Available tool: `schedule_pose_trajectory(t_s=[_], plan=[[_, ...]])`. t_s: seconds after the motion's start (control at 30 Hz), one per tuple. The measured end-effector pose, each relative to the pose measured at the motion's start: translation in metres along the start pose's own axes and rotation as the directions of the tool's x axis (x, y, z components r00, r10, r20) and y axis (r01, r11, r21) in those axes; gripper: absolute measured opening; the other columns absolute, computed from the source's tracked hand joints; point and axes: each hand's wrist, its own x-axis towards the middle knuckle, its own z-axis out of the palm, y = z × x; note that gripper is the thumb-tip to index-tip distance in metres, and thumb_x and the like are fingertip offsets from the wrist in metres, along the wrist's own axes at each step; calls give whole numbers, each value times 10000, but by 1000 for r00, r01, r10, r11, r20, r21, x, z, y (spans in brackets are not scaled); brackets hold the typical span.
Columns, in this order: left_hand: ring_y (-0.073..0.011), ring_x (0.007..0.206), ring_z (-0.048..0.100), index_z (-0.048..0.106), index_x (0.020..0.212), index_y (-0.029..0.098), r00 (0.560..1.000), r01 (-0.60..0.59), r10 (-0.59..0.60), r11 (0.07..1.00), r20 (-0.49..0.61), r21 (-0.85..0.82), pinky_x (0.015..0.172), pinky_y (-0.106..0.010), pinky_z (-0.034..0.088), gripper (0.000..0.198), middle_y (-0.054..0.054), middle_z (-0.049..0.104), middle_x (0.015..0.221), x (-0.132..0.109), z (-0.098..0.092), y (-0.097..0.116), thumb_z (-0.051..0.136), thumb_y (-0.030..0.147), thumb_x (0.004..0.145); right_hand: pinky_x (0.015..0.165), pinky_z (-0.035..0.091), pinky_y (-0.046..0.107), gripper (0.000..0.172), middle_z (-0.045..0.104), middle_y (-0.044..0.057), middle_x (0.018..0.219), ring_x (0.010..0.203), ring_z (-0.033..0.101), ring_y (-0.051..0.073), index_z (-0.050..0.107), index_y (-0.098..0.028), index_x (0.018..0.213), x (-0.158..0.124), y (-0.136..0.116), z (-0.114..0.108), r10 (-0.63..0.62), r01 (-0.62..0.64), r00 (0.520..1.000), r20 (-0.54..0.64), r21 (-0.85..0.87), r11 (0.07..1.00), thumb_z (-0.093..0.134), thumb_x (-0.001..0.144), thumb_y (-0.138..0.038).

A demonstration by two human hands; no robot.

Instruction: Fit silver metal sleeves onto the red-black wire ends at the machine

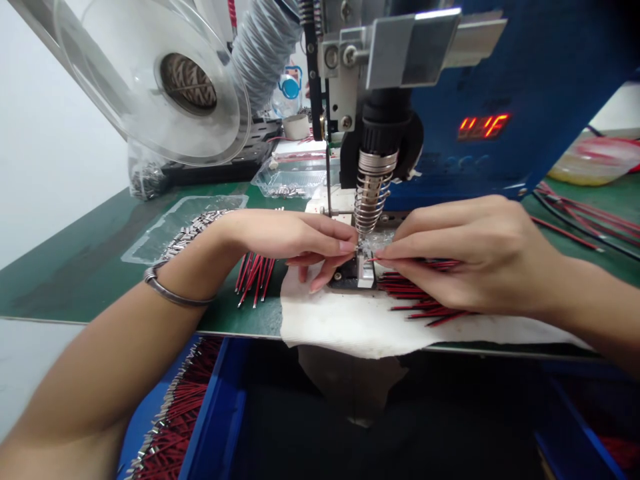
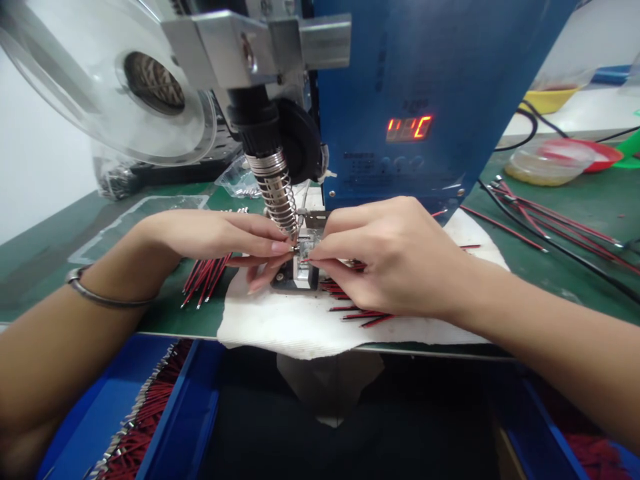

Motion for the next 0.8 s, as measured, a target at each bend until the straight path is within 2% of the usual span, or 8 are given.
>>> schedule_pose_trajectory(t_s=[0.17, 0.37, 0.6, 0.8], plan=[[-141, 651, 534, 565, 779, 195, 1000, -3, 3, 1000, 4, 13, 621, -244, 433, 375, -29, 685, 720, 1, 0, 1, 403, 324, 1092, 628, 513, 280, 162, 782, 44, 836, 688, 697, 150, 815, -196, 913, 3, 0, 4, 226, -224, 974, 9, 166, 960, 676, 991, -225], [-147, 667, 537, 575, 789, 197, 1000, 0, 0, 1000, -4, 20, 608, -239, 420, 390, -32, 695, 733, 2, 0, 0, 391, 343, 1100, 676, 519, 333, 166, 788, 50, 851, 727, 702, 200, 790, -232, 882, 5, -2, 13, 364, -372, 928, 79, 235, 898, 652, 971, -250], [-148, 670, 531, 548, 823, 203, 1000, 17, -17, 999, 4, 29, 655, -239, 458, 368, -23, 671, 717, 1, 0, 1, 379, 369, 1105, 652, 489, 306, 147, 773, 30, 799, 677, 678, 168, 792, -201, 871, 5, -5, 14, 402, -403, 914, 57, 243, 882, 683, 952, -259], [-145, 657, 538, 534, 823, 207, 1000, 4, -4, 999, -3, 44, 627, -234, 446, 354, -26, 686, 730, 1, 0, 2, 385, 363, 1104, 560, 465, 309, 118, 777, 17, 734, 580, 648, 159, 803, -214, 851, 5, -8, 14, 407, -402, 913, 25, 227, 887, 720, 933, -234]])
